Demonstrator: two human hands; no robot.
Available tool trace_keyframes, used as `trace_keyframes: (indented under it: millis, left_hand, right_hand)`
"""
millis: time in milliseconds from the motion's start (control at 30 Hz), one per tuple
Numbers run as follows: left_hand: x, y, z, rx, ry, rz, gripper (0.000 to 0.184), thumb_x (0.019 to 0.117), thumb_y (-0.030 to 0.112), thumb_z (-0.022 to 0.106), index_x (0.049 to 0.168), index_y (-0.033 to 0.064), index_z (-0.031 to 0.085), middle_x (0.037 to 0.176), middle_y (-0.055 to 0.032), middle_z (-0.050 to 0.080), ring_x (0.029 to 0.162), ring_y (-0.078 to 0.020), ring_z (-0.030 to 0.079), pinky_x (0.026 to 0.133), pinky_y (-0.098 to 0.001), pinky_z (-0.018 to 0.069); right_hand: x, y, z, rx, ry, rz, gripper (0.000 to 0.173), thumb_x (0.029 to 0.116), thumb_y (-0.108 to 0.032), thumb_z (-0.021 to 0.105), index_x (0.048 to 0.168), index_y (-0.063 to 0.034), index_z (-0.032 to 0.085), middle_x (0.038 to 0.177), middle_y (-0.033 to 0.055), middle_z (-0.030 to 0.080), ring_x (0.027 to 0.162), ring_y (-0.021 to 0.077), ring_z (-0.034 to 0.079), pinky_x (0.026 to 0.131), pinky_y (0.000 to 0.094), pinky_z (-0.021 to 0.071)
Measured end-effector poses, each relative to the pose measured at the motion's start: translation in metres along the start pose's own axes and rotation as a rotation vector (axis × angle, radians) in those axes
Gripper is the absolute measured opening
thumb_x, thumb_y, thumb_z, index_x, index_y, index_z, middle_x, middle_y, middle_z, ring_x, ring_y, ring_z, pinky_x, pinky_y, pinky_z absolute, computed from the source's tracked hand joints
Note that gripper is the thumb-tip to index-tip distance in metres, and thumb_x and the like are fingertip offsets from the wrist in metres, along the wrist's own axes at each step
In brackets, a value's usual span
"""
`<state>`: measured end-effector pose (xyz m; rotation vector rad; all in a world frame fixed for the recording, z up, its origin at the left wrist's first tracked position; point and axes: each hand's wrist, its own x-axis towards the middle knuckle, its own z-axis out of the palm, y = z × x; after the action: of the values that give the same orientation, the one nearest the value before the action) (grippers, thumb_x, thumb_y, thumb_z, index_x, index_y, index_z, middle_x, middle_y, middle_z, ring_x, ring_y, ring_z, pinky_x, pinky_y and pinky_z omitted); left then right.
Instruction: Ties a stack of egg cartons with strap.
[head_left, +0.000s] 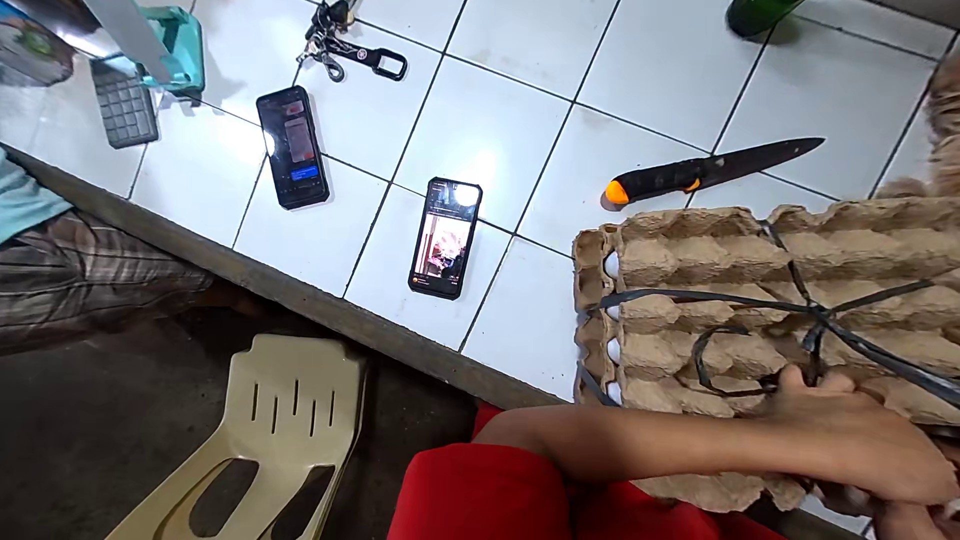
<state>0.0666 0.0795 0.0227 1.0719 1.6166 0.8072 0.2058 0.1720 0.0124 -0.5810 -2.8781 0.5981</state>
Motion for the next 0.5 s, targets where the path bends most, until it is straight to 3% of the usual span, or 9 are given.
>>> trace_keyframes:
  millis: [100, 200, 267, 367, 433, 500]
  left_hand:
    - [0.001, -0.001, -0.001, -0.029, -0.011, 0.002, 0.036, 0.1049, 0.030, 0.053, 0.110, 0.0027, 0.075, 0.156, -0.0105, 0.047, 0.152, -0.0300, 0.028, 0.124, -0.0588, 0.0120]
    - [0.001, -0.003, 0.001, -0.035, 0.007, 0.015, 0.035, 0.1043, 0.031, 0.054, 0.109, 0.0032, 0.075, 0.156, -0.0110, 0.047, 0.152, -0.0303, 0.027, 0.123, -0.0591, 0.0118]
    - [0.001, -0.003, 0.001, -0.042, 0.017, 0.007, 0.037, 0.1048, 0.033, 0.053, 0.110, 0.0035, 0.075, 0.154, -0.0108, 0.049, 0.152, -0.0301, 0.028, 0.123, -0.0585, 0.0124]
    - [-0.003, -0.002, -0.001, -0.036, 0.025, 0.015, 0.037, 0.1045, 0.033, 0.055, 0.110, 0.0009, 0.074, 0.149, -0.0133, 0.053, 0.151, -0.0319, 0.029, 0.122, -0.0592, 0.0152]
    - [-0.007, -0.003, 0.001, 0.009, 0.051, 0.046, 0.034, 0.1033, 0.029, 0.058, 0.110, -0.0009, 0.073, 0.147, -0.0157, 0.054, 0.149, -0.0342, 0.032, 0.120, -0.0607, 0.0194]
    - [-0.014, -0.003, 0.004, 0.105, 0.073, 0.095, 0.033, 0.1023, 0.028, 0.060, 0.116, -0.0006, 0.072, 0.151, -0.0163, 0.050, 0.148, -0.0360, 0.033, 0.119, -0.0618, 0.0220]
  right_hand:
    - [0.014, -0.069, 0.007, 0.052, 0.073, 0.199, 0.017, 0.0838, 0.015, 0.060, 0.099, 0.0212, 0.066, 0.098, 0.0308, 0.069, 0.095, 0.0264, 0.069, 0.091, 0.0254, 0.0511]
    - [0.007, -0.014, 0.020, 0.111, -0.064, 0.049, 0.026, 0.0899, 0.002, 0.059, 0.109, 0.0197, 0.062, 0.110, 0.0316, 0.067, 0.109, 0.0298, 0.068, 0.100, 0.0330, 0.0506]
    - [-0.008, -0.004, 0.020, 0.225, 0.001, 0.120, 0.039, 0.0874, 0.001, 0.062, 0.114, 0.0264, 0.050, 0.110, 0.0299, 0.063, 0.108, 0.0193, 0.065, 0.098, 0.0266, 0.0497]
    - [-0.025, -0.006, 0.016, 0.317, 0.144, 0.212, 0.041, 0.0885, 0.004, 0.059, 0.114, 0.0309, 0.041, 0.100, 0.0177, 0.057, 0.097, -0.0078, 0.055, 0.088, 0.0084, 0.0450]
    - [-0.030, -0.005, 0.012, 0.370, 0.194, 0.188, 0.034, 0.0869, 0.007, 0.057, 0.108, 0.0300, 0.046, 0.095, 0.0105, 0.059, 0.093, -0.0107, 0.055, 0.086, 0.0085, 0.0460]
    - [-0.032, -0.003, 0.002, 0.486, 0.191, 0.137, 0.020, 0.0869, 0.009, 0.058, 0.105, 0.0152, 0.052, 0.096, -0.0064, 0.064, 0.094, -0.0093, 0.062, 0.087, 0.0140, 0.0539]
